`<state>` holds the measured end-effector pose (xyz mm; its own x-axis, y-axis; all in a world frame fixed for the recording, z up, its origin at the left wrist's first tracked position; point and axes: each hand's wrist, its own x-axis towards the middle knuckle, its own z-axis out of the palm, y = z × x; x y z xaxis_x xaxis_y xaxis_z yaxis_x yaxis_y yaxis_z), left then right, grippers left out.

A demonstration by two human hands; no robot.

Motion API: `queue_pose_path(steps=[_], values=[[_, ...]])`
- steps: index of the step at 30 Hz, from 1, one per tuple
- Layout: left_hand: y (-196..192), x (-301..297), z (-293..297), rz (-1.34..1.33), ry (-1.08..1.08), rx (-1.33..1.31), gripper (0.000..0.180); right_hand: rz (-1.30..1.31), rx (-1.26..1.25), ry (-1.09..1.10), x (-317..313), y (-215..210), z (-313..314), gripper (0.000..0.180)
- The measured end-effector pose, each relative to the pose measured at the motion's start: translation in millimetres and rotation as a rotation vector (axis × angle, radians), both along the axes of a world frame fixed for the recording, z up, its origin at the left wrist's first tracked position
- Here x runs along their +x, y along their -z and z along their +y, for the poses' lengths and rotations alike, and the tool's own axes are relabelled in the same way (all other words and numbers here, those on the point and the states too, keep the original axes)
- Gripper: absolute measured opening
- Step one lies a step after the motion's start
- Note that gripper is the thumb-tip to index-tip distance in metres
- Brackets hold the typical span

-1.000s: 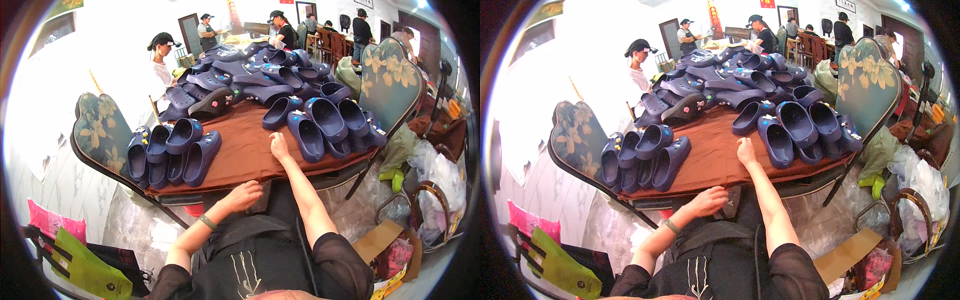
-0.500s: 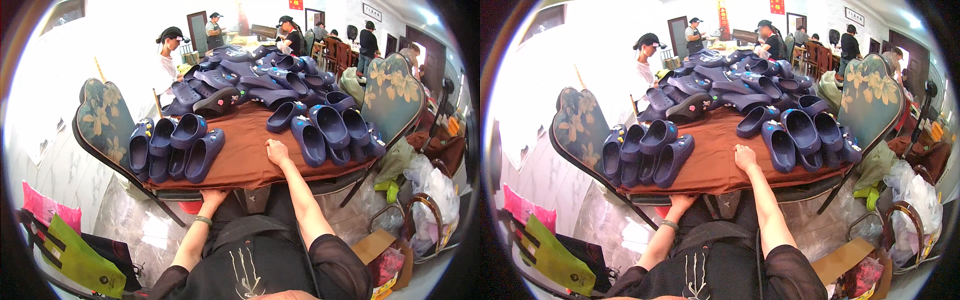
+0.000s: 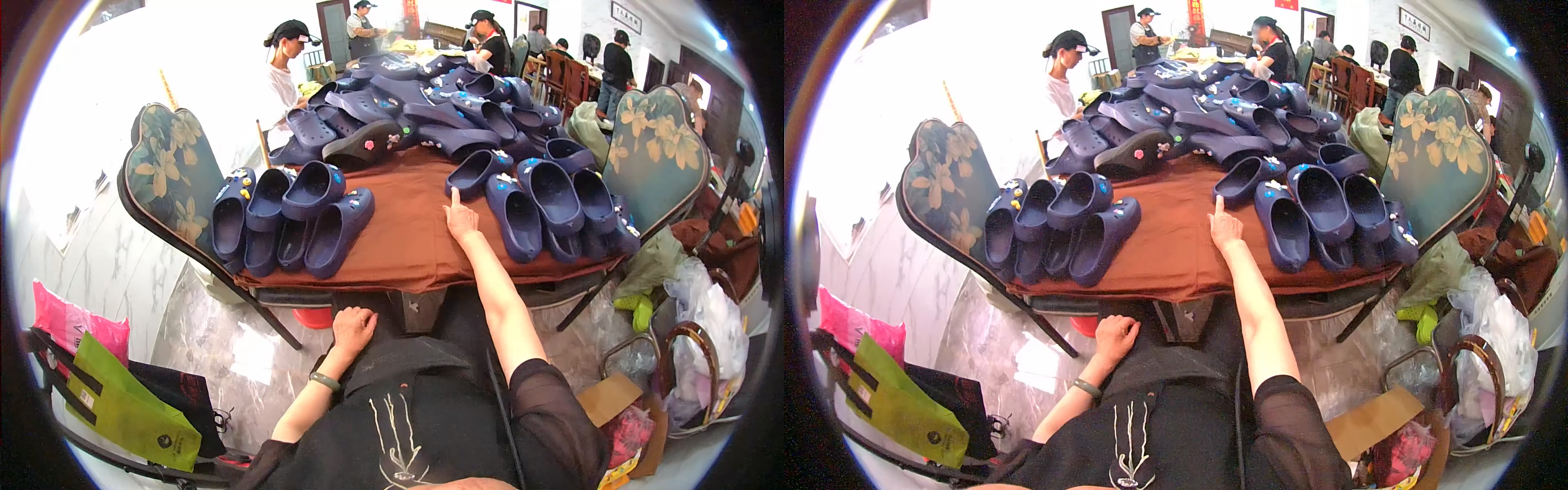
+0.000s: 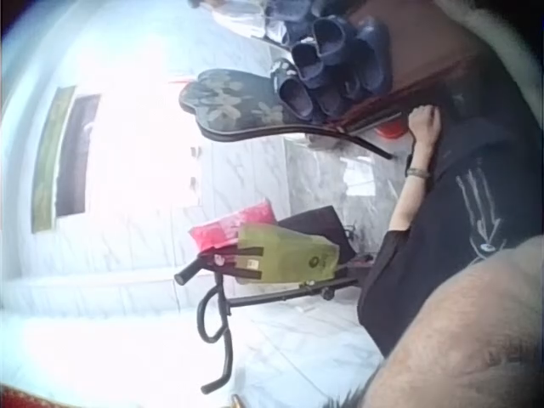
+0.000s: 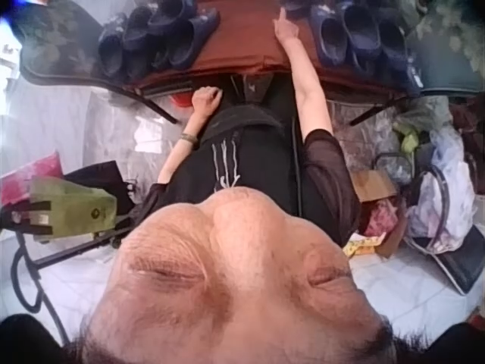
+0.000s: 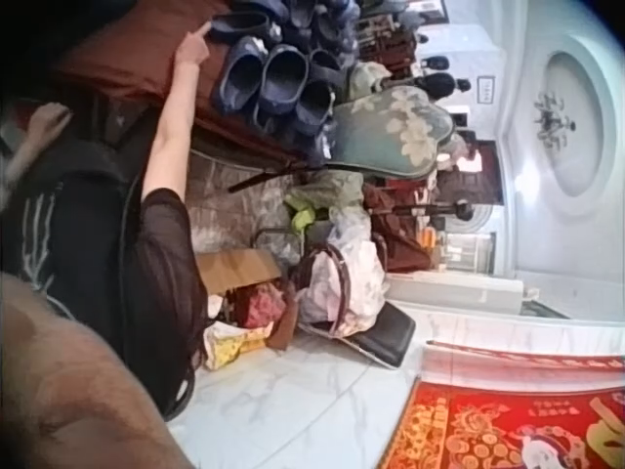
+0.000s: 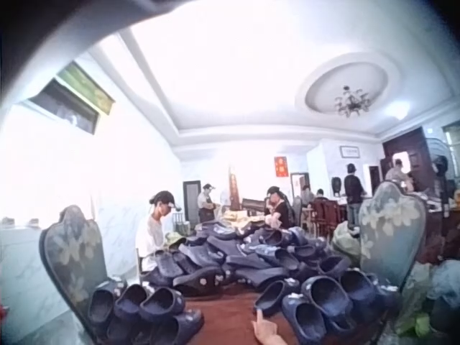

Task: Manually attaching small charms or decorations into the holes of plastic clogs.

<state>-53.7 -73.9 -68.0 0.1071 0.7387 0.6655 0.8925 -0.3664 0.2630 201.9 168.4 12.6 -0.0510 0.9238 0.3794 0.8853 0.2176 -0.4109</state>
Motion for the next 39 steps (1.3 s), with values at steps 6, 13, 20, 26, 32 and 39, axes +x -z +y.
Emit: queue_pose_path(steps=[6, 13, 20, 26, 32, 39], values=[[-1, 2, 6, -0.028, 0.047, -0.038, 0.012, -0.079, -0.135, 0.145, 18, 5, 56, 0.069], [5, -1, 7, -0.017, 0.014, -0.012, 0.011, 0.058, 0.0, 0.035, 19, -2, 38, 0.029], [-36, 9, 24, -0.668, 0.226, -0.328, 0.019, 0.016, 0.147, -0.415, -30, -14, -85, 0.018], [-84, 32, 92, -0.522, 0.146, -0.519, 0.059, 0.068, 0.155, -0.765, -42, -23, -154, 0.014], [-68, -26, 111, -0.47, 0.324, -0.501, 0.051, 0.806, 0.193, -0.453, 2, -41, -108, 0.013], [-115, 4, 82, -0.062, 0.064, -0.129, 0.028, 0.685, 0.035, -0.065, 69, 42, -2, 0.019]])
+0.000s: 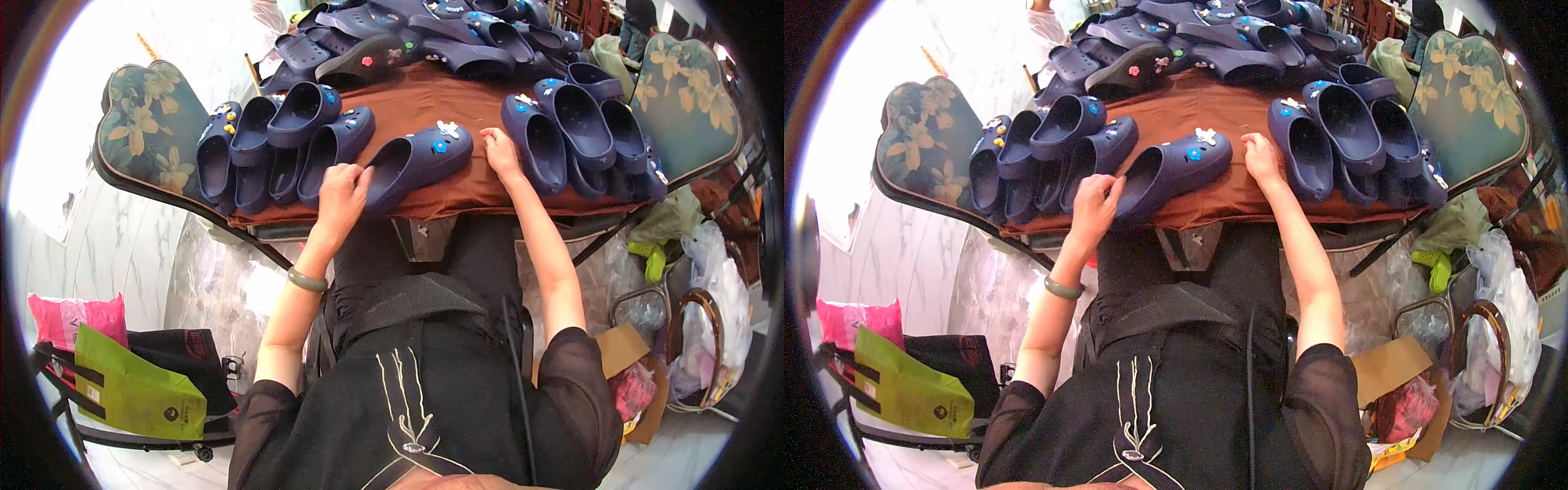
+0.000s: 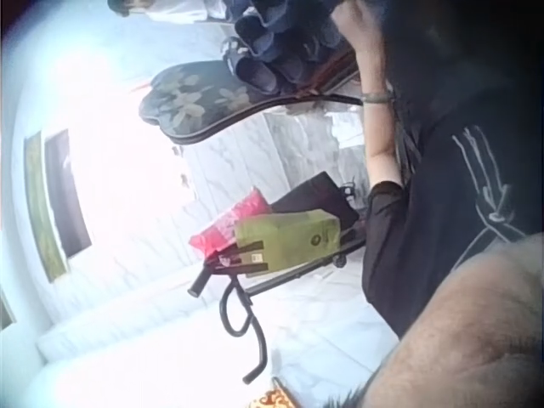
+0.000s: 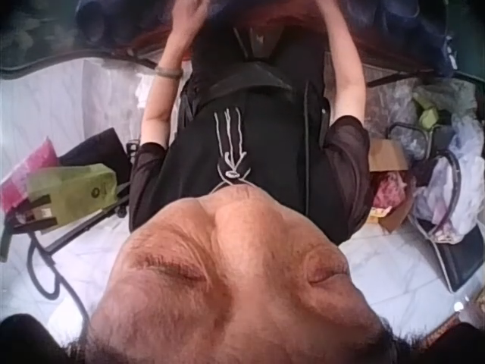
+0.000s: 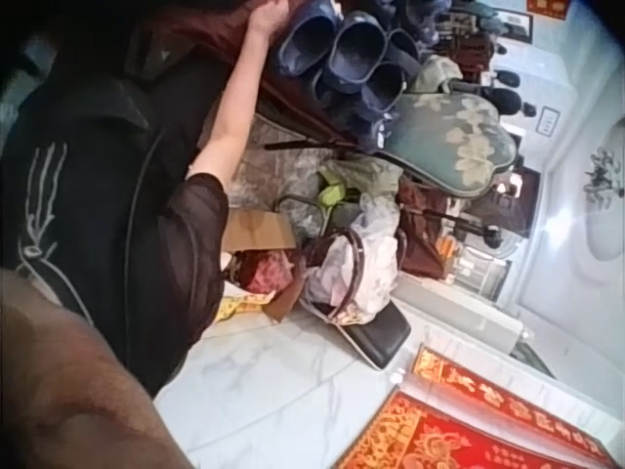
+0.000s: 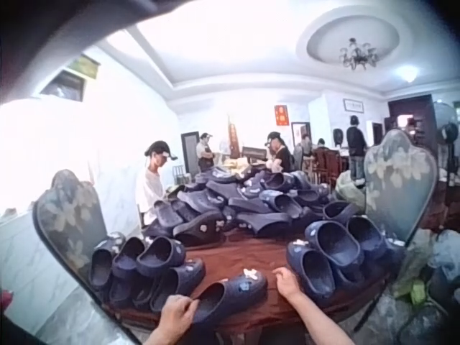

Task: Manually attaching small charms or decorations into the holes of plastic clogs.

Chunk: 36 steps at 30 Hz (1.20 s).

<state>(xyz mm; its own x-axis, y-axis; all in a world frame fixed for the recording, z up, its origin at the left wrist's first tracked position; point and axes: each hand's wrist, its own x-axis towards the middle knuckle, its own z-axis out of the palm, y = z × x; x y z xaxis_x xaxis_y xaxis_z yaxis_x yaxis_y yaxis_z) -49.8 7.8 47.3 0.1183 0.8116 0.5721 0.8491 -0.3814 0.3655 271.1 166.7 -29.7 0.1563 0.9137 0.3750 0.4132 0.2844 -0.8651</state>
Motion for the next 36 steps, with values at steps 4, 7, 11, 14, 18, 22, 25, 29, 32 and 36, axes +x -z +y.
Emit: queue_pose_path(steps=[4, 7, 11, 14, 18, 22, 25, 29, 32, 36], values=[[-12, 43, 38, -0.607, 0.165, -0.585, 0.035, -0.2, 0.089, -0.003, -23, -1, 0, 0.019], [-8, 58, 57, -1.043, 0.375, -0.769, 0.034, -0.251, 0.054, 0.006, -36, -9, -4, 0.019], [8, 65, 48, -0.938, 0.48, -0.695, 0.027, -0.228, 0.108, -0.045, -25, -3, 2, 0.018], [19, 68, 10, -0.762, 0.488, -0.563, 0.025, -0.108, 0.122, -0.104, -19, 1, 3, 0.019], [25, 57, -13, -0.722, 0.45, -0.484, 0.029, 0.009, 0.09, 0.007, -19, -3, 11, 0.023], [27, 62, -14, -0.953, 0.529, -0.347, 0.029, 0.008, 0.091, -0.054, -6, 6, 18, 0.029], [30, 58, -18, -0.988, 0.493, -0.337, 0.029, -0.155, 0.119, 0.031, -27, -6, -3, 0.024], [28, 63, -20, -1.097, 0.505, -0.414, 0.029, -0.232, 0.129, 0.002, -31, -15, -15, 0.021], [18, 67, -23, -1.214, 0.505, -0.429, 0.032, -0.238, 0.127, 0.009, -29, -10, -19, 0.022], [23, 66, -6, -1.334, 0.445, -0.441, 0.037, -0.374, 0.224, 0.06, -29, -9, -15, 0.022]])
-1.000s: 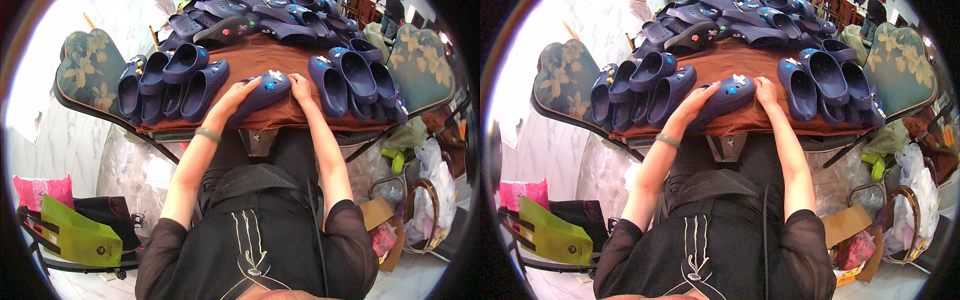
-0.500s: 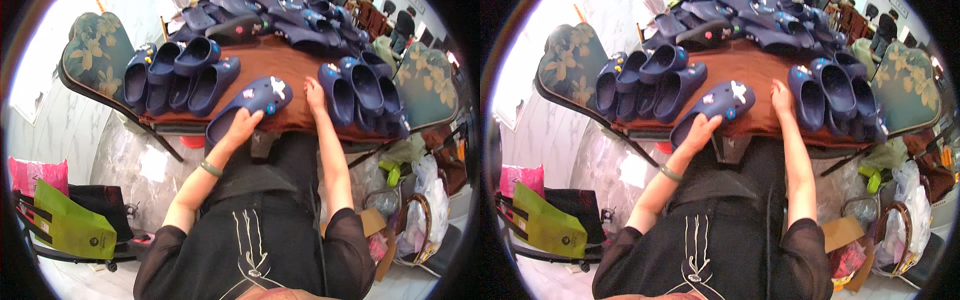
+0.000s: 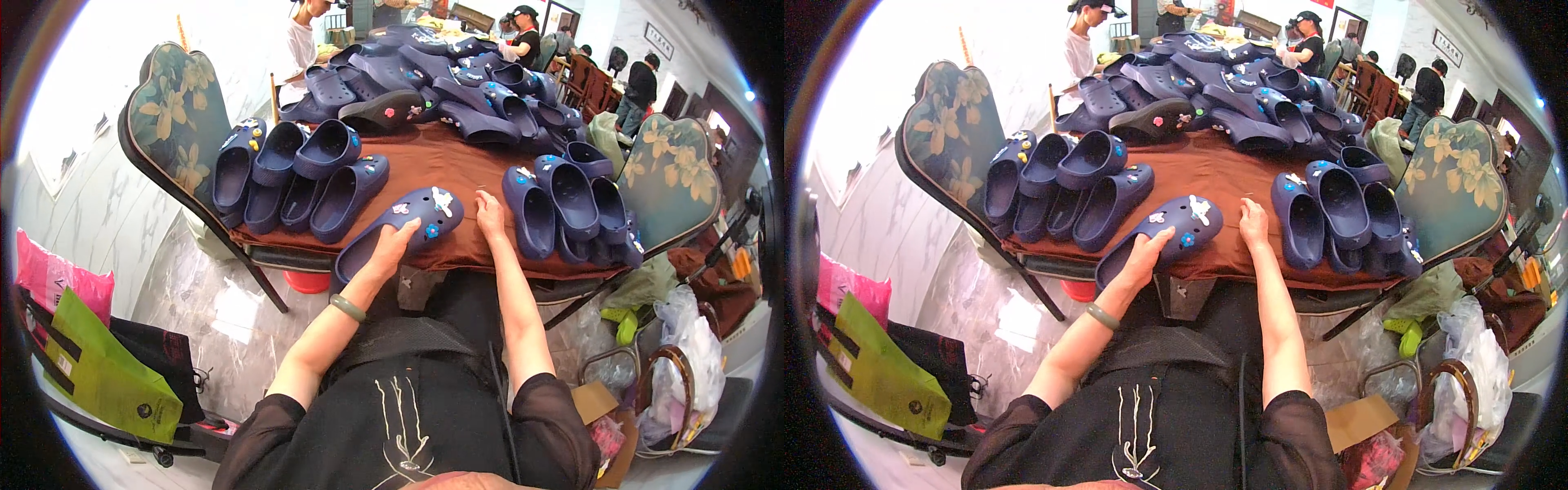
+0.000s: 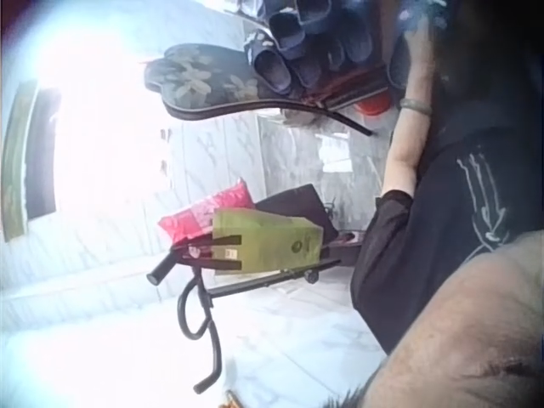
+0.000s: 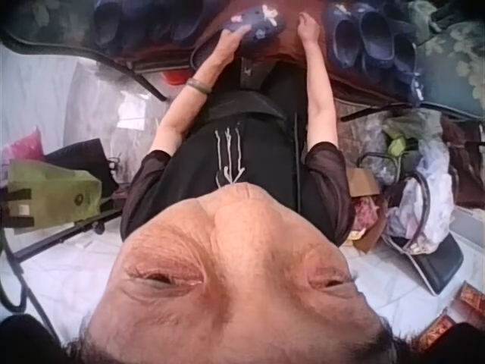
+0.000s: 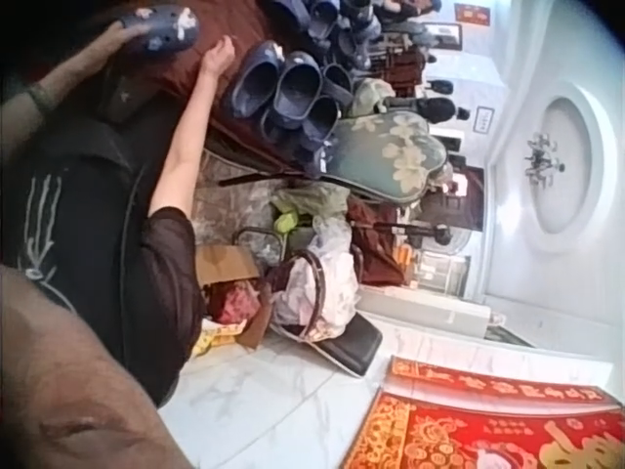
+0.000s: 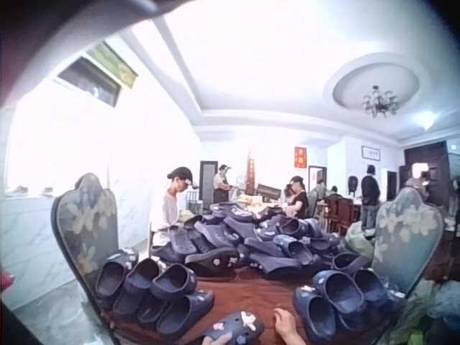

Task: Manually attaching small charms or decorations into the holes of plastic clogs.

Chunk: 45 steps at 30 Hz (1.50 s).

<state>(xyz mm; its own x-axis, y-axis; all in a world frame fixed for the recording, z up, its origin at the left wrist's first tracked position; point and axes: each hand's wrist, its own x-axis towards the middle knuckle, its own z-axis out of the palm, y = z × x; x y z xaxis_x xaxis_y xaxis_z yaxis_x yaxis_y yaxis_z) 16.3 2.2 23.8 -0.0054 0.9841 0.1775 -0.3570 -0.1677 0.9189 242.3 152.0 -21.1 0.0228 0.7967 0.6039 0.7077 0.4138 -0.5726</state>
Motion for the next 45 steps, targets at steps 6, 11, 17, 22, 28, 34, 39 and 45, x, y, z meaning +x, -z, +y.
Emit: queue_pose_path(steps=[6, 11, 17, 22, 28, 34, 39, 45], values=[[-9, 14, 11, 0.073, 0.154, 0.119, 0.037, 0.132, -0.078, -0.148, 8, 4, 16, 0.018], [-2, 28, 8, -0.019, 0.074, 0.069, 0.048, 0.06, 0.059, -0.226, 21, 4, 32, 0.017], [-16, 6, 7, 0.015, 0.022, 0.038, 0.054, 0.035, 0.294, -0.349, -53, -109, -48, 0.013], [-7, 16, 7, 0.03, 0.056, 0.149, 0.052, -0.418, 0.244, -0.893, -77, -122, -75, 0.024], [-5, 19, 6, -0.043, 0.046, -0.038, 0.043, -0.389, 0.254, -0.653, -79, -95, -84, 0.026], [-5, 13, 22, -0.077, -0.04, 0.043, 0.039, -0.33, 0.435, -0.569, -99, -92, -71, 0.012], [-14, 11, 28, -0.018, -0.048, -0.061, 0.036, -0.247, 0.348, -0.539, -105, -92, -59, 0.011], [-12, 15, 16, -0.029, -0.025, -0.093, 0.04, 0.052, 0.083, -0.541, -116, -92, -48, 0.02]])
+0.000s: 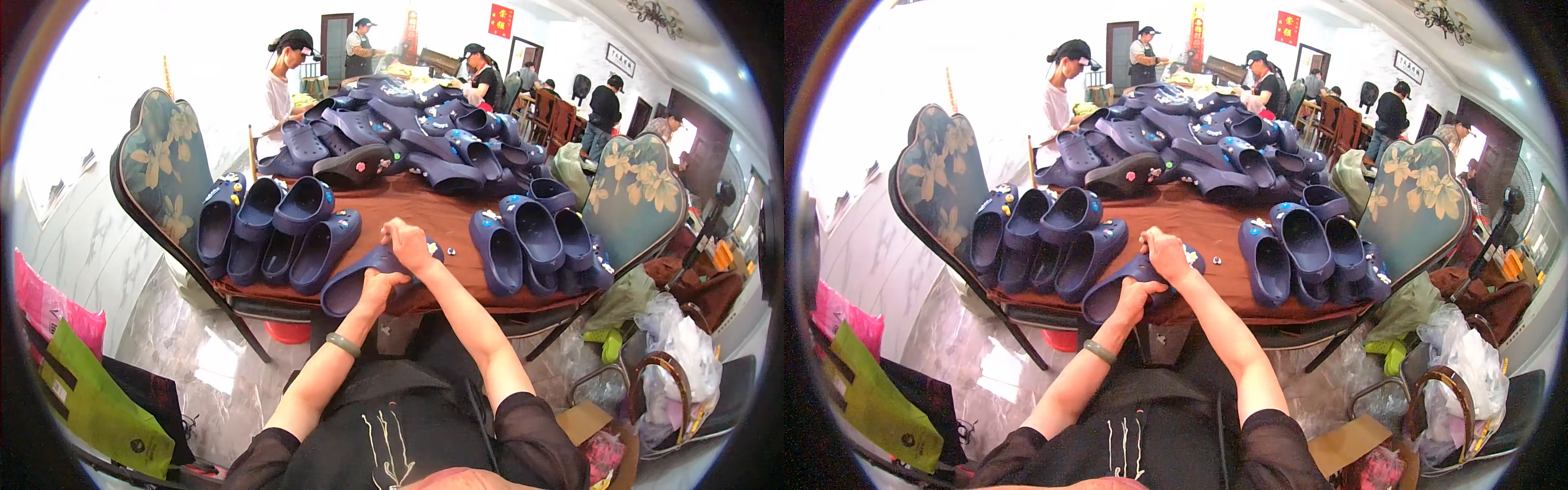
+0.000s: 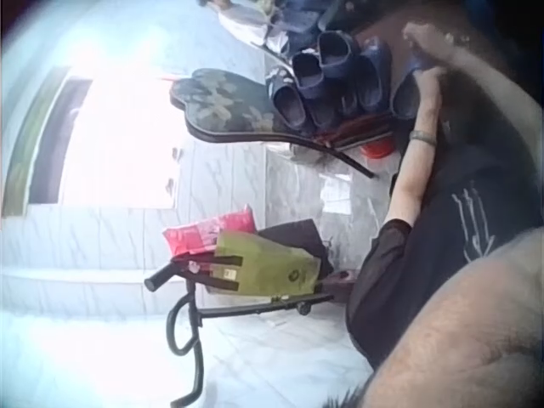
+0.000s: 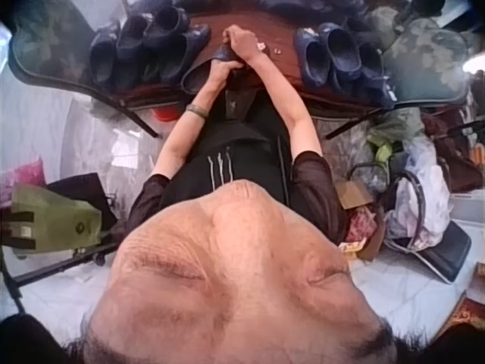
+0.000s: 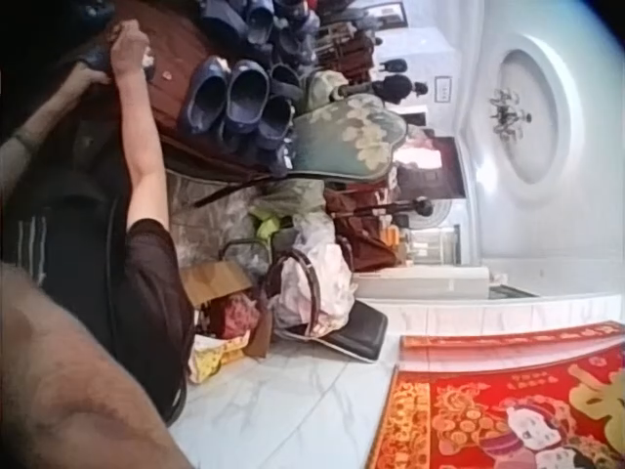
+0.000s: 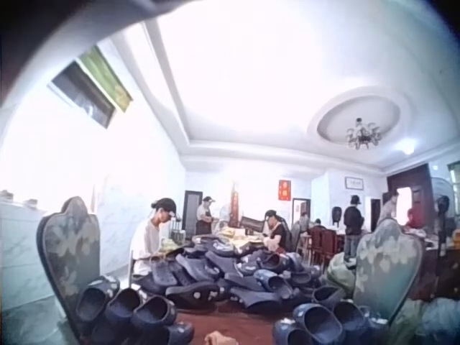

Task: Manually attaching small charms or decorations into the holes of plastic clogs.

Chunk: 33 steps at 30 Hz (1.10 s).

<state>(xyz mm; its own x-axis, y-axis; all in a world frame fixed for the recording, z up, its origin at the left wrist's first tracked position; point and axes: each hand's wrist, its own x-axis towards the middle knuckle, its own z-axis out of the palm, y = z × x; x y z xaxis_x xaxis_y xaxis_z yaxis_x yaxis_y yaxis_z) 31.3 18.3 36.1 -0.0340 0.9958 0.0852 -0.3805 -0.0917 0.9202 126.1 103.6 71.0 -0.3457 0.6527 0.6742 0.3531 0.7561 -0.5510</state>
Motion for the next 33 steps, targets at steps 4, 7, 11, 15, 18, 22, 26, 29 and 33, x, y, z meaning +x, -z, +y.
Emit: queue_pose_path(steps=[4, 7, 11, 15, 18, 22, 26, 29, 33], values=[[0, 10, 1, -0.05, -0.016, 0.154, 0.038, 0.328, -0.091, -0.04, 15, -13, -1, 0.02], [8, -14, 24, 0.049, -0.068, -0.002, 0.021, 0.349, 0.068, 0.198, 61, -39, -6, 0.016], [16, -46, 54, -0.222, -0.105, -0.142, 0.008, 0.101, 0.162, 0.52, 122, 9, 31, 0.02], [10, -30, 51, -0.224, -0.127, -0.172, 0.027, -0.177, 0.048, 0.615, 158, 80, 36, 0.021], [12, -50, 49, -0.25, -0.095, -0.1, 0.02, -0.354, 0.312, 0.66, 129, 79, 34, 0.02], [7, -14, 13, -0.103, -0.13, 0.008, 0.018, -0.61, 0.186, 0.748, 128, 85, 30, 0.012], [16, -3, 0, 0.015, -0.032, 0.095, 0.021, -0.671, 0.243, 0.79, 135, 86, 44, 0.012], [24, -3, 1, 0.058, 0.009, 0.065, 0.031, -0.688, 0.227, 0.831, 130, 79, 52, 0.012], [26, -6, -1, 0.151, 0.008, 0.116, 0.043, -0.254, 0.267, 0.705, 110, 50, 31, 0.012]])
